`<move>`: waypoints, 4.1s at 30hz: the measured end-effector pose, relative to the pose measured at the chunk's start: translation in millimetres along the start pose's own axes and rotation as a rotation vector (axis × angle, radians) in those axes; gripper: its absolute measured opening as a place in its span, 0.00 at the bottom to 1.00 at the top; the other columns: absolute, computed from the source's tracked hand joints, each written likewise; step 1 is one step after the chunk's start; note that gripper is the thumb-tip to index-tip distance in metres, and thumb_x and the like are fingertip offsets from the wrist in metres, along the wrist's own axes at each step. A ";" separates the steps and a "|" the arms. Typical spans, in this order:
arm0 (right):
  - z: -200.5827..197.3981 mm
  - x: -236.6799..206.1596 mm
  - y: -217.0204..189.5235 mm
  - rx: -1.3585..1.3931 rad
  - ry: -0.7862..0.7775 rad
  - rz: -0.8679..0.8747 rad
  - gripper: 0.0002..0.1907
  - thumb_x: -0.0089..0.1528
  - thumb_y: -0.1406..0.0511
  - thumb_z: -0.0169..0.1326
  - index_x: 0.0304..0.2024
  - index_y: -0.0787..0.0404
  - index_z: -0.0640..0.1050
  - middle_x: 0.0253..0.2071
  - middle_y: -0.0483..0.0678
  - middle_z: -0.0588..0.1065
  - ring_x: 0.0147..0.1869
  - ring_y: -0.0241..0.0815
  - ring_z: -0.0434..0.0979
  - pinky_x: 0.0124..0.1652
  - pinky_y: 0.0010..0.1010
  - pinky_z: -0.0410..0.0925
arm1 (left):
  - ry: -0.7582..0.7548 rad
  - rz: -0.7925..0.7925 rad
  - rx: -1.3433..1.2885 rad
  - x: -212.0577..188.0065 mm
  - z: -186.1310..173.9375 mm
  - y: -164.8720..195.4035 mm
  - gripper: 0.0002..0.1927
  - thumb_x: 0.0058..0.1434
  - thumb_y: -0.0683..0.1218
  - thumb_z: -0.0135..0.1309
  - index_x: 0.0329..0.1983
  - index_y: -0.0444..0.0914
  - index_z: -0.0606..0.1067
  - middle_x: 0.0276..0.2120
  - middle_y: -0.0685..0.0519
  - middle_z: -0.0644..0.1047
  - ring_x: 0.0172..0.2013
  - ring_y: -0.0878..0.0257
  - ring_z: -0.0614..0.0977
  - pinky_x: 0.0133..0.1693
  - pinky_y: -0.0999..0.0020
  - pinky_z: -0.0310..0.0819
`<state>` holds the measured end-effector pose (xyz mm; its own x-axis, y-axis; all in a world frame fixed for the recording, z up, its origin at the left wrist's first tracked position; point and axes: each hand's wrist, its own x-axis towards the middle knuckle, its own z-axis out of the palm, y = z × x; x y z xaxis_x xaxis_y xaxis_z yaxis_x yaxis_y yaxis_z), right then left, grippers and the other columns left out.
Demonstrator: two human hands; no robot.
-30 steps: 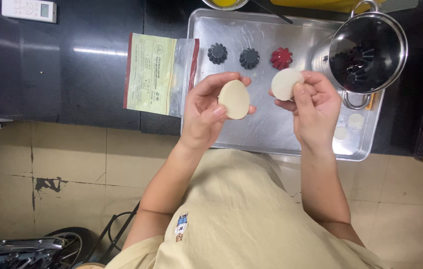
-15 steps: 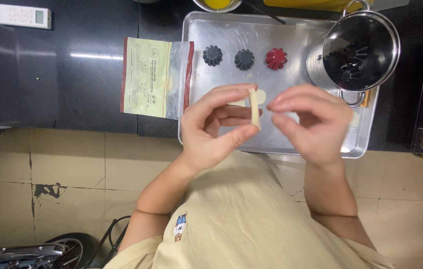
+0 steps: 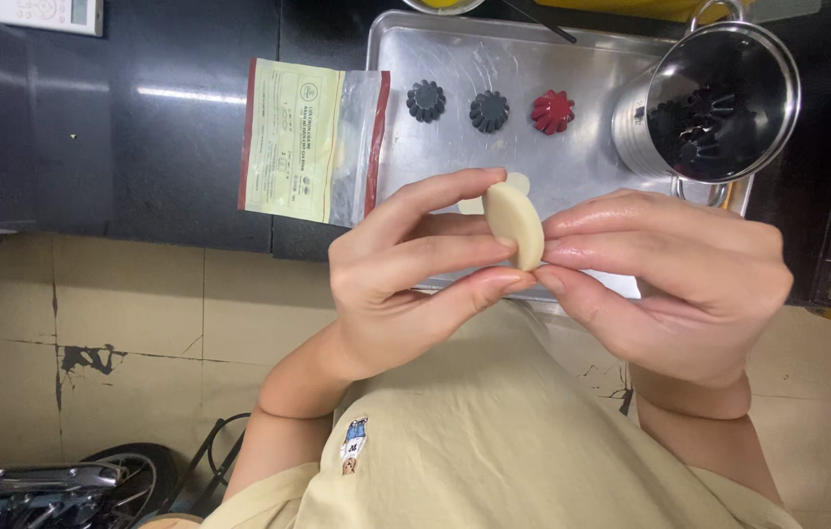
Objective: The person presses dough into flower-shaped molds, packs the dough in, and taps the molded pastries out onto a metal tray. They then pinch and fold a round dough wrapper by hand and brush egg wash onto dough pieces on the tray using a brush.
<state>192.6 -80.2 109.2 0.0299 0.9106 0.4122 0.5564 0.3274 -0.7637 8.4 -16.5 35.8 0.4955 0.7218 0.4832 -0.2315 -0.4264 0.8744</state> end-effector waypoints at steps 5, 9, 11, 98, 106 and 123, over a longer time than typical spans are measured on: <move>0.3 0.4 -3.1 0.020 0.011 0.004 0.10 0.52 0.79 0.63 0.37 0.72 0.78 0.35 0.58 0.78 0.40 0.47 0.83 0.37 0.26 0.75 | -0.004 0.012 -0.007 3.0 -1.0 4.4 0.12 0.64 0.37 0.68 0.48 0.31 0.79 0.59 0.37 0.74 0.47 0.54 0.87 0.49 0.67 0.88; 0.0 -0.6 -3.5 0.034 0.018 0.005 0.10 0.52 0.79 0.62 0.36 0.72 0.77 0.35 0.59 0.78 0.40 0.48 0.83 0.40 0.28 0.75 | -0.009 0.000 -0.031 3.3 -1.4 7.4 0.11 0.64 0.36 0.67 0.47 0.30 0.80 0.57 0.35 0.74 0.48 0.54 0.87 0.50 0.67 0.88; 0.1 -2.1 -3.6 0.038 0.026 0.017 0.10 0.52 0.79 0.63 0.36 0.72 0.77 0.36 0.59 0.78 0.40 0.48 0.83 0.39 0.27 0.75 | -0.012 -0.019 -0.053 3.1 -1.6 8.6 0.10 0.64 0.36 0.67 0.47 0.30 0.80 0.58 0.35 0.74 0.48 0.54 0.87 0.49 0.67 0.88; 10.7 3.8 -2.2 -0.146 0.070 -0.087 0.10 0.53 0.78 0.64 0.36 0.72 0.77 0.39 0.59 0.77 0.47 0.53 0.84 0.45 0.35 0.78 | 0.072 0.028 0.103 10.4 4.0 4.2 0.28 0.57 0.39 0.69 0.58 0.34 0.71 0.57 0.38 0.73 0.53 0.54 0.83 0.48 0.65 0.85; 9.9 -3.9 4.6 -0.072 -0.029 0.068 0.07 0.56 0.73 0.62 0.36 0.67 0.77 0.45 0.56 0.77 0.48 0.46 0.81 0.49 0.28 0.74 | -0.037 -0.170 -0.263 5.8 -3.1 -10.0 0.24 0.62 0.37 0.68 0.60 0.32 0.74 0.56 0.44 0.76 0.53 0.59 0.84 0.53 0.66 0.84; 34.5 -39.9 61.2 0.395 0.140 0.178 0.12 0.72 0.62 0.59 0.43 0.67 0.76 0.46 0.52 0.77 0.49 0.36 0.79 0.50 0.23 0.73 | -0.023 -0.326 -0.542 -6.5 3.9 -37.5 0.22 0.62 0.33 0.61 0.59 0.28 0.72 0.57 0.45 0.73 0.52 0.59 0.83 0.55 0.67 0.84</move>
<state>196.8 -87.8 28.9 0.2237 0.9275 0.2997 0.1737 0.2646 -0.9486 17.1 -7.2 -0.3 0.6285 0.7538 0.1920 -0.4537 0.1547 0.8776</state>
